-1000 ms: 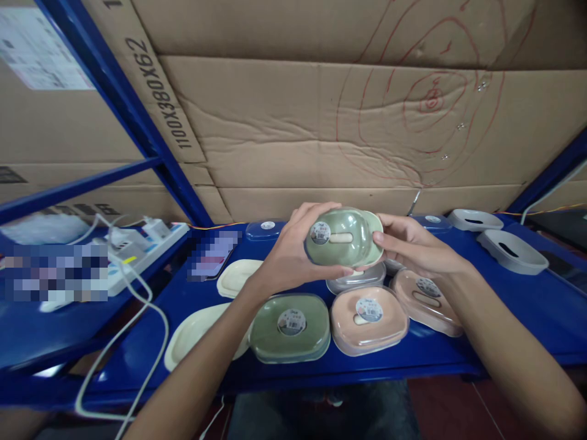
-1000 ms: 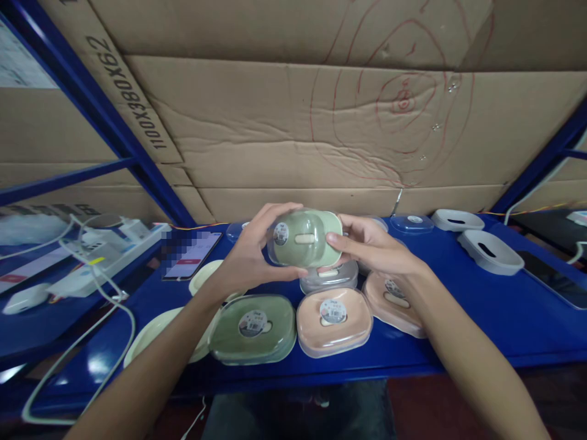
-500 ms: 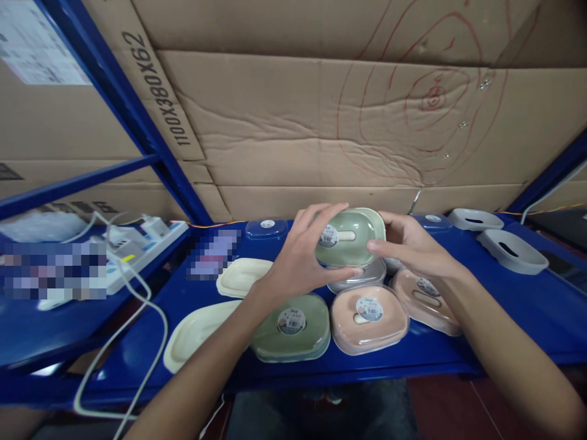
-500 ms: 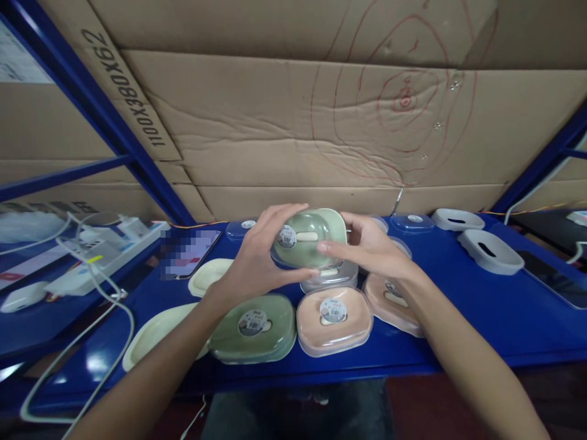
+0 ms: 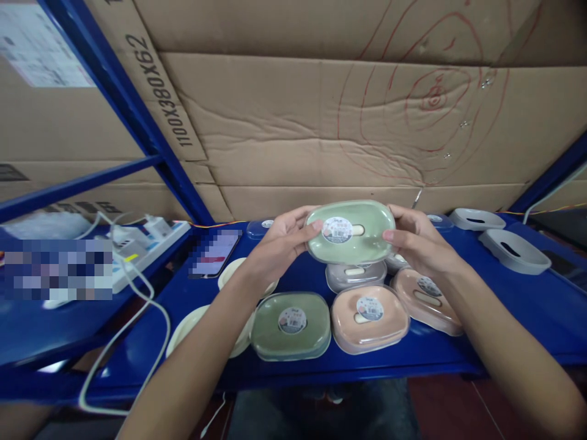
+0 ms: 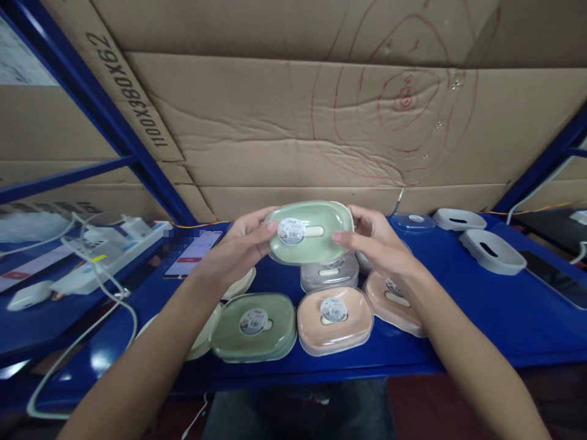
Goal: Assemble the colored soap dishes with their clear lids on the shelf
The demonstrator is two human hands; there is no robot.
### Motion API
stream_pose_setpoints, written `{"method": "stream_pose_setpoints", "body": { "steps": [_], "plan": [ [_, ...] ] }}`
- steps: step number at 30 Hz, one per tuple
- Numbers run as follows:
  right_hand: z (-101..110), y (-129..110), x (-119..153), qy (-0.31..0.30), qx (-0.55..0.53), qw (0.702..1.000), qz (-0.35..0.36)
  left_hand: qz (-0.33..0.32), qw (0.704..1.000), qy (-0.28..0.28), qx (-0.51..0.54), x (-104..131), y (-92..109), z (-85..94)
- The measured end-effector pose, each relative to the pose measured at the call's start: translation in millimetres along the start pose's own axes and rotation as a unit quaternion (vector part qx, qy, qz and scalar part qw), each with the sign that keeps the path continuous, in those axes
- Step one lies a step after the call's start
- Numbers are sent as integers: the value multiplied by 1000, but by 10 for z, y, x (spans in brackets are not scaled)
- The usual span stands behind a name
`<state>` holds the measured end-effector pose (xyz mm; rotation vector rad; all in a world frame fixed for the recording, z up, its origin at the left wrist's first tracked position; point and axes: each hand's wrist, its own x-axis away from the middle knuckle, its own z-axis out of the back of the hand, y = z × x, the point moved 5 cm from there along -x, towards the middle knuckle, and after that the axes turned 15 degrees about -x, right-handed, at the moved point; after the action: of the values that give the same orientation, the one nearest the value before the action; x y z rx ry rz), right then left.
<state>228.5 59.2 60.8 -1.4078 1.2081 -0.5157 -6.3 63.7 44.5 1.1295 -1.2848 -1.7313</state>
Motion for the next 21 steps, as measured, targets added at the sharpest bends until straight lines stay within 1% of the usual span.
{"method": "stream_pose_setpoints", "body": {
  "steps": [3,5,8,10,12,13,14,18,21],
  "plan": [
    [-15,18,-22,34,13,999,-12,8,999,25,31,-45,-36,50],
    [3,32,-39,61,43,997,0,17,998,51,38,-81,-63,92],
    [70,30,-57,94,96,990,39,28,995,97,26,-126,-109,181],
    [125,5,-63,109,124,984,70,40,988,147,3,-146,-164,270],
    [179,-24,-69,117,145,978,95,60,979,194,-17,-162,-253,358],
    [204,-37,-73,121,153,975,106,76,975,208,-21,-173,-313,389],
    [225,-47,-78,124,160,973,116,94,972,212,-23,-189,-381,408],
    [276,-50,-106,122,184,965,139,167,964,198,-54,-273,-661,418],
    [288,-39,-119,120,189,963,148,211,958,167,-96,-358,-809,368]
  ]
}}
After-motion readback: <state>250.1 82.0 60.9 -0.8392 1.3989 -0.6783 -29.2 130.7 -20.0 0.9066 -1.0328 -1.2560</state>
